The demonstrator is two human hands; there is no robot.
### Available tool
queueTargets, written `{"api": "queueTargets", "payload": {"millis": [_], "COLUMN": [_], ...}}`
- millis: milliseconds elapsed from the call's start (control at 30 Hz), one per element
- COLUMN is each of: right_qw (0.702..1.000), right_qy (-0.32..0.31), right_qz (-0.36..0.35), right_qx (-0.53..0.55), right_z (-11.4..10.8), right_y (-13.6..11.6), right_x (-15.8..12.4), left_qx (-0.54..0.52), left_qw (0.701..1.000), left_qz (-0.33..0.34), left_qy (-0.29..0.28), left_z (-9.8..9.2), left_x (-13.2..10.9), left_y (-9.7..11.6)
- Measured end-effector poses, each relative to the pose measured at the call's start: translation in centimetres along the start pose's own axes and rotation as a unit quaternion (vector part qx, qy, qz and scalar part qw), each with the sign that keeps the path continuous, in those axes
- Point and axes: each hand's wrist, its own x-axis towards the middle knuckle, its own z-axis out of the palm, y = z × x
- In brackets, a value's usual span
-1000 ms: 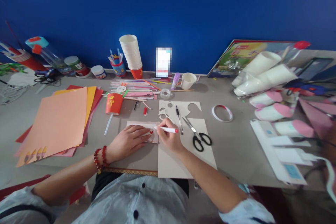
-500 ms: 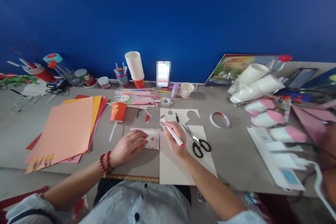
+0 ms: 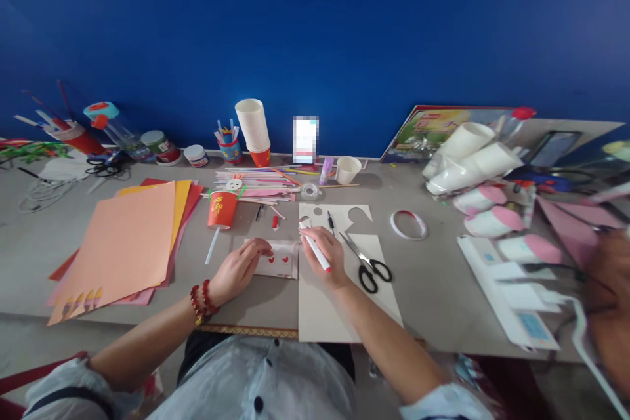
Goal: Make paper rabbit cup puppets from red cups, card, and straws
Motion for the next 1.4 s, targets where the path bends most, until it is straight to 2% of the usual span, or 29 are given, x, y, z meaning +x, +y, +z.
{"api": "queueTargets", "payload": {"millis": [167, 367, 667, 767, 900, 1100, 1167, 1233, 1333, 1400], "right_qw": [1.000, 1.000, 0.999, 0.996, 0.987, 0.969, 0.972, 0.980, 0.976, 0.965], "right_qy": [-0.006, 0.004, -0.019, -0.032, -0.049, -0.084, -0.095, -0.099, -0.103, -0.110], "right_qz": [-0.014, -0.027, -0.033, -0.028, -0.013, 0.043, 0.089, 0.136, 0.186, 0.212], "right_qx": [-0.004, 0.001, -0.036, -0.073, -0.154, -0.228, -0.195, -0.109, 0.053, 0.112], "right_z": [0.0, 0.1, -0.7, -1.8, -4.7, -9.1, -9.5, -9.0, -7.3, -6.0], "right_y": [0.3, 0.7, -0.5, -0.4, 0.4, 3.2, 3.9, 4.1, 3.3, 2.6], "right_x": [-0.1, -0.5, 0.0, 0.4, 1.7, 3.2, 3.1, 2.8, 2.5, 2.5], "left_qx": [0.015, 0.059, 0.085, 0.088, 0.092, 0.085, 0.084, 0.084, 0.098, 0.128], "left_qw": [1.000, 0.997, 0.992, 0.992, 0.990, 0.991, 0.992, 0.992, 0.994, 0.992], "left_qz": [0.011, 0.037, 0.078, 0.078, 0.088, 0.088, 0.084, 0.075, 0.033, -0.003], "left_qy": [0.003, 0.040, 0.057, 0.053, 0.054, 0.047, 0.049, 0.054, 0.042, 0.011], "left_z": [0.1, 0.1, 0.0, 0.1, 0.2, 0.3, 0.3, 0.3, 0.1, -0.3], "left_x": [0.2, 0.1, 0.0, 0.0, -0.1, 0.0, -0.1, -0.2, -0.4, 0.0], "left_y": [0.0, 0.2, 0.6, 0.5, 0.3, 0.1, 0.2, 0.4, 1.2, 1.9]}}
